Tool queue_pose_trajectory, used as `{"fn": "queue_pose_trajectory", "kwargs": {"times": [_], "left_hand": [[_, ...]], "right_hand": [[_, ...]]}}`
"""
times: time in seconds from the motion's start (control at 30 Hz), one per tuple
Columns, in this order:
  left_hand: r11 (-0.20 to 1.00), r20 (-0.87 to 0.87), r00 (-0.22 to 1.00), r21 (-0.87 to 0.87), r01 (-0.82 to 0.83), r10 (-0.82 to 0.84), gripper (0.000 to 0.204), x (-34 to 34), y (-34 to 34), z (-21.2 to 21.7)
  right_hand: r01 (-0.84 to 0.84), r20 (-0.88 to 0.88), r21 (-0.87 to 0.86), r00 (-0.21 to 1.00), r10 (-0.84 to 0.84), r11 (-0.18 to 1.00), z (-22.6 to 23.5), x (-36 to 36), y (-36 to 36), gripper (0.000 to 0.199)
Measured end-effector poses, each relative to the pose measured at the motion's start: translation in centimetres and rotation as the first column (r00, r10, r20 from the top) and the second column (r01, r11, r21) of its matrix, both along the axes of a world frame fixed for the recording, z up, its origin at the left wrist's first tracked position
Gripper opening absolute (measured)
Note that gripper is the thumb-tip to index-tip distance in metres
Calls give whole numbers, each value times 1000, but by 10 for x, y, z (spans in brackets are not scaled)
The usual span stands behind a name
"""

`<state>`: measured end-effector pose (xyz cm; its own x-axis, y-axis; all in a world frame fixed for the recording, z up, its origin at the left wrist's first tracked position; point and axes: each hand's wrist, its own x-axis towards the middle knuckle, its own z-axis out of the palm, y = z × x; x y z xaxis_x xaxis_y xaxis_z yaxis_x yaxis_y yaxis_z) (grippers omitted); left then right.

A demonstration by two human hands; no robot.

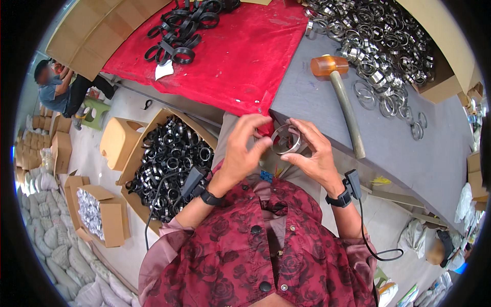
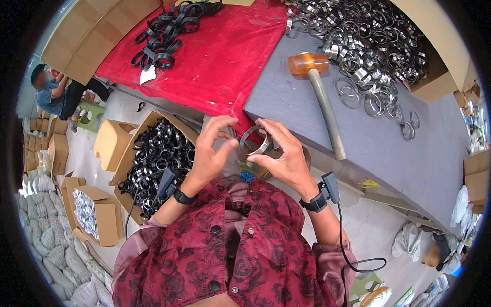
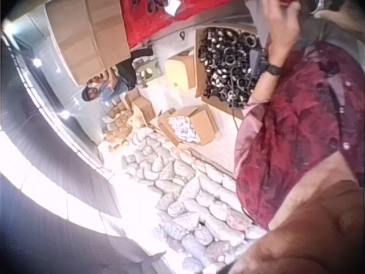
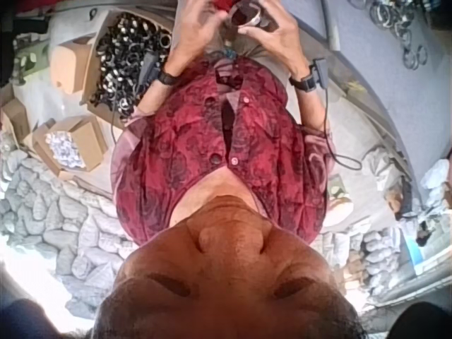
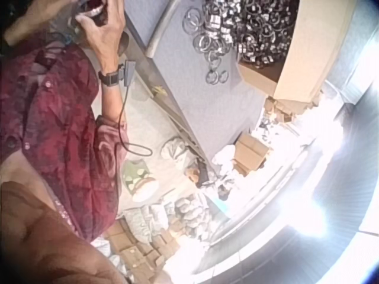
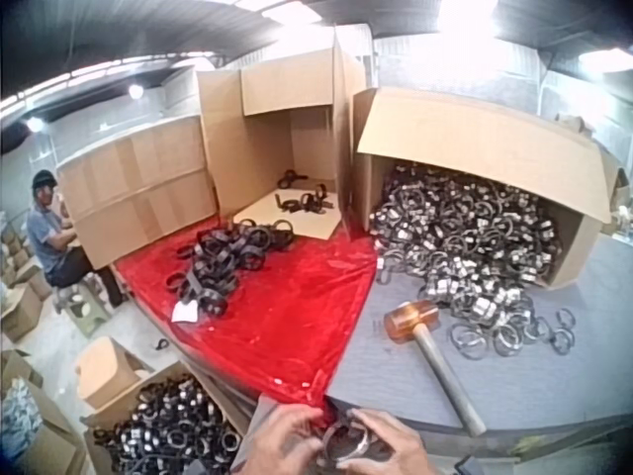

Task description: Using a mallet to hammer metal rings into place on plastic bases as part of a manufacturing process.

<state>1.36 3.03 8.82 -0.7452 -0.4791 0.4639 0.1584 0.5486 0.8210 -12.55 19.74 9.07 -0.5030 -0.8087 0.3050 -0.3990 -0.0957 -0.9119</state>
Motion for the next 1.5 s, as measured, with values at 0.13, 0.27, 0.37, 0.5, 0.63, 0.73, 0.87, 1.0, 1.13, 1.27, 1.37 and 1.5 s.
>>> {"fn": "queue_pose_trajectory", "kwargs": {"times": [0.13, 0.27, 0.37, 0.5, 0.63, 0.73, 0.87, 1.0, 1.13, 1.27, 1.37, 1.5], "left_hand": [[471, 50, 897, 863, 183, -440, 30, 5, -23, -13], [379, 32, 912, 915, 138, -408, 26, 7, -16, -25], [377, 14, 934, 917, 130, -358, 22, 6, -16, -32], [579, 92, 950, 809, 102, -297, 25, 1, -9, -31], [672, 175, 955, 739, 33, -239, 26, 1, -4, -25], [668, 167, 960, 744, 27, -224, 27, 0, -8, -24], [693, 175, 951, 719, 52, -254, 27, 1, -17, -32], [969, 216, 970, 195, -153, 110, 21, -1, -80, -21], [853, 42, 858, -139, -502, 512, 25, -7, -177, -8], [629, 35, 716, -508, -588, 698, 57, -14, -240, -4], [623, 152, 671, -559, -547, 726, 59, -21, -259, 1], [639, 284, 630, -623, -451, 722, 45, -28, -281, 1]], "right_hand": [[-44, -5, -62, 999, 44, 997, -1, 4, -5, 79], [-65, -46, 29, 997, 67, 997, 1, 7, -5, 78], [-82, -107, 109, 990, 94, 991, 9, 10, -10, 80], [5, -245, 166, 969, 36, 986, 5, 12, -14, 88], [16, -386, 167, 921, 50, 986, 3, 10, -22, 92], [16, -387, 213, 919, 70, 977, 3, 8, -26, 90], [63, -376, 205, 926, 19, 977, 1, 3, -28, 81], [254, -325, 124, 924, -203, 959, -3, -15, -25, 78], [352, -378, 12, 868, -322, 936, -4, -33, -25, 77], [384, -332, 76, 880, -340, 920, -19, -43, -27, 77], [349, -440, 86, 853, -279, 933, -20, -40, -27, 76], [360, -402, 20, 857, -322, 933, -20, -40, -29, 76]]}}
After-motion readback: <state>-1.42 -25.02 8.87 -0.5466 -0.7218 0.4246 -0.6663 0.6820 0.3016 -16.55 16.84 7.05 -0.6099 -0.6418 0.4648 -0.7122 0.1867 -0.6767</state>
